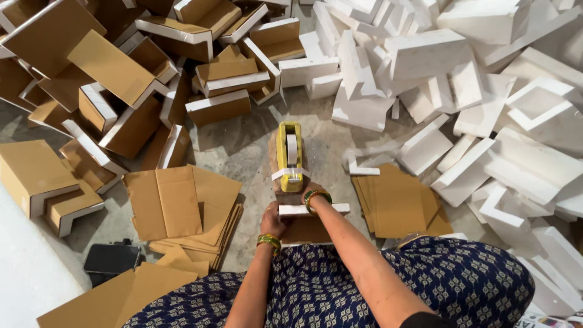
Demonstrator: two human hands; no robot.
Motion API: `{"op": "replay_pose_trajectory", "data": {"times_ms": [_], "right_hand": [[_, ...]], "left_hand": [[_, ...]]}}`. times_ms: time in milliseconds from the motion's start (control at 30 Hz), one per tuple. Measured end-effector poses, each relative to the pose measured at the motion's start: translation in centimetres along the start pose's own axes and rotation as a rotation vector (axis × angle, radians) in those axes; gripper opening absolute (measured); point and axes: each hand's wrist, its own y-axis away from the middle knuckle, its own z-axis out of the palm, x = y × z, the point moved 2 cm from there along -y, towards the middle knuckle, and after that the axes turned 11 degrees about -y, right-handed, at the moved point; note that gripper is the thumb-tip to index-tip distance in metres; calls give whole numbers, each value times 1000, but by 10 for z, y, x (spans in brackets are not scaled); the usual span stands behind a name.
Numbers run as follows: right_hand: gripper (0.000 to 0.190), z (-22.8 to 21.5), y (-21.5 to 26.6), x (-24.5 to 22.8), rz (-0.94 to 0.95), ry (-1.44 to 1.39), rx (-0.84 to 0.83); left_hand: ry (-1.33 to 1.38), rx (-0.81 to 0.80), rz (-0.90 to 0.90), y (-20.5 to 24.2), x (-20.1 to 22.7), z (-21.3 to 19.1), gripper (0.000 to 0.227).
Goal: The person sits on the floor surrounded by cardboard and white foam pieces. They pick up a flat cardboard sheet and a white foam insert, place the foam onto the cardboard, and use a tape dispenser to secure the foam to the cardboard. The person repeats this process, assembling multiple units.
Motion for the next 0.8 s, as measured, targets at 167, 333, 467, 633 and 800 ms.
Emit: {"op": "replay_pose_trajectory", "data": {"times_ms": [167, 333, 467, 633, 800], "right_hand": [[44, -15, 47, -16, -259, -56, 49], [72, -46, 158, -32, -600, 268, -94], [78, -85, 206, -54, -645, 322, 7], [88, -107, 240, -64, -1144, 6, 140], [83, -75, 227, -50, -1090, -69, 164]], "left_hand": [[-156, -31, 60, 6, -20, 9, 43], [-52, -86, 123, 4, 2, 6, 40], [-169, -179, 174, -11, 41, -34, 47], [-190, 102, 319, -6, 107, -138, 75], [-439, 64, 223, 10, 159, -167, 87]]}}
